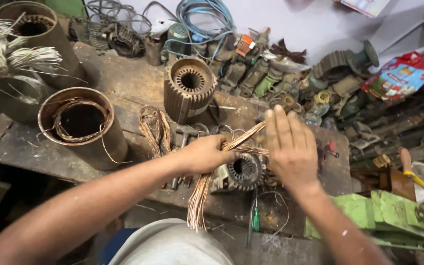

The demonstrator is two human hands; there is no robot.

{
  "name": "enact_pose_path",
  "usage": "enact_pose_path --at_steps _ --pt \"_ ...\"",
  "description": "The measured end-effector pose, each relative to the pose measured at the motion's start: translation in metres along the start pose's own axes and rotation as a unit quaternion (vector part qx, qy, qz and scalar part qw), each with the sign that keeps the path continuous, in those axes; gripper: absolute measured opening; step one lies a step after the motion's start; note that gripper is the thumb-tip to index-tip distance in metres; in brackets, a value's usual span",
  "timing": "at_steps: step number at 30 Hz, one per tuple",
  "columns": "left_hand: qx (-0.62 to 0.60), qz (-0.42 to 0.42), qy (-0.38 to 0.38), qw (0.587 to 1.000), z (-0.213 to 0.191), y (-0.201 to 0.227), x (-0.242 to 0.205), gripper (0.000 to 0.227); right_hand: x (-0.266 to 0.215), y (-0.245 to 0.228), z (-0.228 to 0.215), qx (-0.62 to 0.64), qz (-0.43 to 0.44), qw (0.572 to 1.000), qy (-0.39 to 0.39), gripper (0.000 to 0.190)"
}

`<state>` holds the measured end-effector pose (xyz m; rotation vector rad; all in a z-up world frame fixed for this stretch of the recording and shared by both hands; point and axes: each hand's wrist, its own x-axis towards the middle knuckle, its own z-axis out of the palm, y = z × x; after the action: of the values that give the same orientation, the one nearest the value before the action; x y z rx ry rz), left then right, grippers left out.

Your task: The person uses pliers to pull and cut copper wire from a cylindrical motor stator. They repeatedly extract wire bundles, cut them, and place the copper into a metal container while working at a cluttered workbench.

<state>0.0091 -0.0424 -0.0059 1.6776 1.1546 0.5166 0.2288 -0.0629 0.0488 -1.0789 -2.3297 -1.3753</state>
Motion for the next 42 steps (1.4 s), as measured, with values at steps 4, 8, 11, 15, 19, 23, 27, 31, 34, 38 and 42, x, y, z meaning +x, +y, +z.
enact_pose_path --at_steps 4,8,11,15,19,23,27,31,34,38,42 --pt "0.293 0.052 0.035 0.954 -0.001 0.007 -0.015 0.029 -0.016 0.012 0.013 0.156 0.0 0.985 -0.072 0.047" --pt "0.449 0.269 0.073 0.849 -0.007 -0.021 -0.026 0.02 -0.034 0.014 0.022 0.369 0.041 0.892 -0.258 0.042" --pt "0.483 0.415 0.072 0.768 0.001 -0.058 -0.027 0.021 -0.039 0.014 0.034 0.58 -0.055 0.614 -0.532 0.052" --pt "0.453 0.276 0.079 0.844 0.023 -0.097 -0.032 0.017 -0.023 -0.014 0.047 0.479 -0.029 0.696 -0.535 0.076" --pt "0.233 0.125 0.177 0.948 0.023 -0.127 -0.053 0.019 -0.012 -0.049 0.037 0.496 0.092 0.817 -0.278 0.122" --pt "0.12 0.018 0.292 0.949 0.013 -0.147 -0.07 0.034 -0.002 -0.109 0.033 0.578 0.31 0.704 -0.271 0.103" --pt "0.039 -0.001 0.383 0.923 0.005 -0.183 -0.045 0.036 0.004 -0.188 0.063 0.578 0.293 0.762 -0.002 0.07" --pt "-0.011 -0.107 0.398 0.911 0.005 -0.262 0.01 0.054 0.004 -0.246 0.124 0.548 0.276 0.778 -0.133 0.071" --pt "0.036 -0.175 0.393 0.902 0.022 -0.313 0.047 0.084 0.005 -0.287 0.17 0.613 0.356 0.606 -0.362 0.07" --pt "0.024 -0.188 0.455 0.87 0.025 -0.334 0.072 0.129 -0.002 -0.319 0.203 0.756 0.406 0.438 -0.269 0.082" --pt "0.058 -0.304 0.415 0.855 0.02 -0.318 0.079 0.145 -0.015 -0.322 0.21 0.834 0.414 0.298 -0.208 0.088"
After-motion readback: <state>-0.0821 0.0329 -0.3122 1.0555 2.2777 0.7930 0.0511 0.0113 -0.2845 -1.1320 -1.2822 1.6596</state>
